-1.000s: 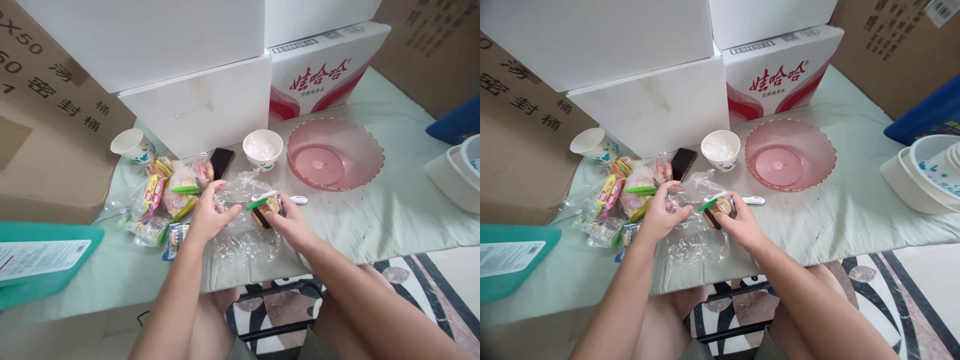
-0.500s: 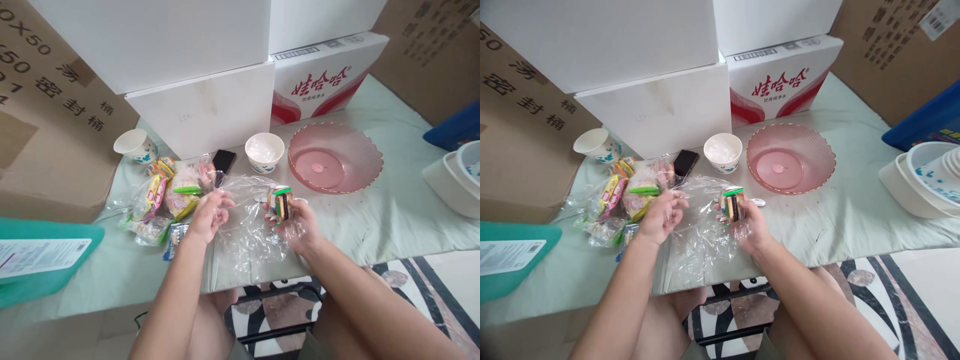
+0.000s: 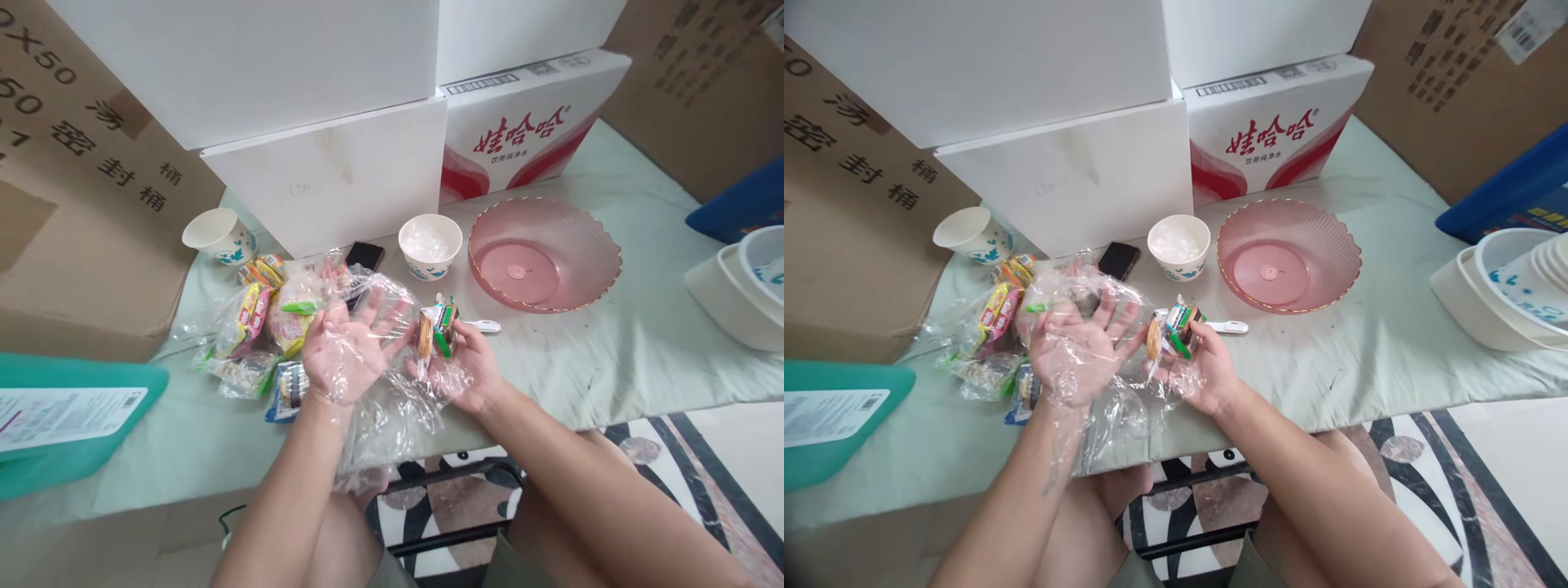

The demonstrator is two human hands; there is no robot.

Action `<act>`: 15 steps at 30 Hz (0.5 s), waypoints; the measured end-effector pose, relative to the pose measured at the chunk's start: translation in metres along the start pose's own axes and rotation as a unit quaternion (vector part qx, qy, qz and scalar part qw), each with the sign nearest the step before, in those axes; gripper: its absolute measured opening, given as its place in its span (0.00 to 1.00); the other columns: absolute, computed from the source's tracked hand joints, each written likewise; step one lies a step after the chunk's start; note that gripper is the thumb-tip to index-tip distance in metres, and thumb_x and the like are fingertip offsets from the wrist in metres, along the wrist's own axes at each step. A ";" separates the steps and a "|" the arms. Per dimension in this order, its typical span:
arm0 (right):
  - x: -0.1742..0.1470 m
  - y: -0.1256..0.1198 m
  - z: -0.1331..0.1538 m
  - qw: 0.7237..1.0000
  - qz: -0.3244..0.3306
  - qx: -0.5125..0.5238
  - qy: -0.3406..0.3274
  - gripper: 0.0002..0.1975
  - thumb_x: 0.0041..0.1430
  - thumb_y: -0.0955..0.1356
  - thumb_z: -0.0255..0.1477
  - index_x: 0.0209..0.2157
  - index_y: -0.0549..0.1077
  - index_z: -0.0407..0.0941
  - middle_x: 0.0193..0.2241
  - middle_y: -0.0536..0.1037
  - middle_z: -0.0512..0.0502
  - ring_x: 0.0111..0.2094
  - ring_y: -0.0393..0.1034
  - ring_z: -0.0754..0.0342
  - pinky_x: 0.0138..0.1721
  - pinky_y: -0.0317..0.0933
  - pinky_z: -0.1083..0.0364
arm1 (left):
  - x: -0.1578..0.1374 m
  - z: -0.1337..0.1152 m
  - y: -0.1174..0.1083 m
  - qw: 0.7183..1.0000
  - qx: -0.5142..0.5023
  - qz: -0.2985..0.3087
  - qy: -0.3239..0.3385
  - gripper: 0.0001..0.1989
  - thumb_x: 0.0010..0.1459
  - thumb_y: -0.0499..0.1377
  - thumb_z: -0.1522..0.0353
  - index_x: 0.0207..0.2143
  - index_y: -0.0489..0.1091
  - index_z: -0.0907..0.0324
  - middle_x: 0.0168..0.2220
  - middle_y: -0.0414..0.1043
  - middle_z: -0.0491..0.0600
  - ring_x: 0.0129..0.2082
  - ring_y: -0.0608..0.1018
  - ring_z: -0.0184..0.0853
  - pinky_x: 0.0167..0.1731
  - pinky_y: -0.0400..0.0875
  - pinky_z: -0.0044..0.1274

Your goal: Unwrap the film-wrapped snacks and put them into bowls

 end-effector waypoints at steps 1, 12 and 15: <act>-0.001 0.001 0.001 1.000 0.007 0.001 0.001 0.13 0.51 0.74 0.38 0.38 0.77 0.48 0.38 0.83 0.48 0.41 0.77 0.47 0.45 0.73 0.42 | 0.001 -0.001 -0.002 1.000 0.003 -0.006 0.008 0.23 0.53 0.60 0.46 0.25 0.64 0.55 0.56 0.75 0.43 0.58 0.76 0.48 0.44 0.77 0.41; 0.000 0.012 0.000 0.995 0.089 0.016 0.040 0.15 0.49 0.72 0.40 0.38 0.75 0.50 0.39 0.82 0.49 0.44 0.76 0.45 0.47 0.72 0.37 | 0.006 0.006 0.004 0.999 0.012 0.016 0.038 0.18 0.59 0.56 0.47 0.29 0.68 0.51 0.56 0.73 0.42 0.60 0.74 0.46 0.45 0.78 0.42; -0.001 0.013 0.005 0.995 0.093 0.022 0.020 0.15 0.49 0.71 0.40 0.38 0.75 0.50 0.47 0.82 0.46 0.53 0.73 0.41 0.46 0.72 0.38 | 0.010 -0.003 0.002 0.995 0.053 -0.012 0.084 0.18 0.60 0.55 0.47 0.31 0.70 0.50 0.57 0.74 0.44 0.61 0.73 0.46 0.46 0.78 0.42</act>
Point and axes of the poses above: each hand's wrist, its own x-axis towards the middle knuckle, its own y-axis out of the palm, z = x × y, the point moved 4 cm from there along x, towards the middle knuckle
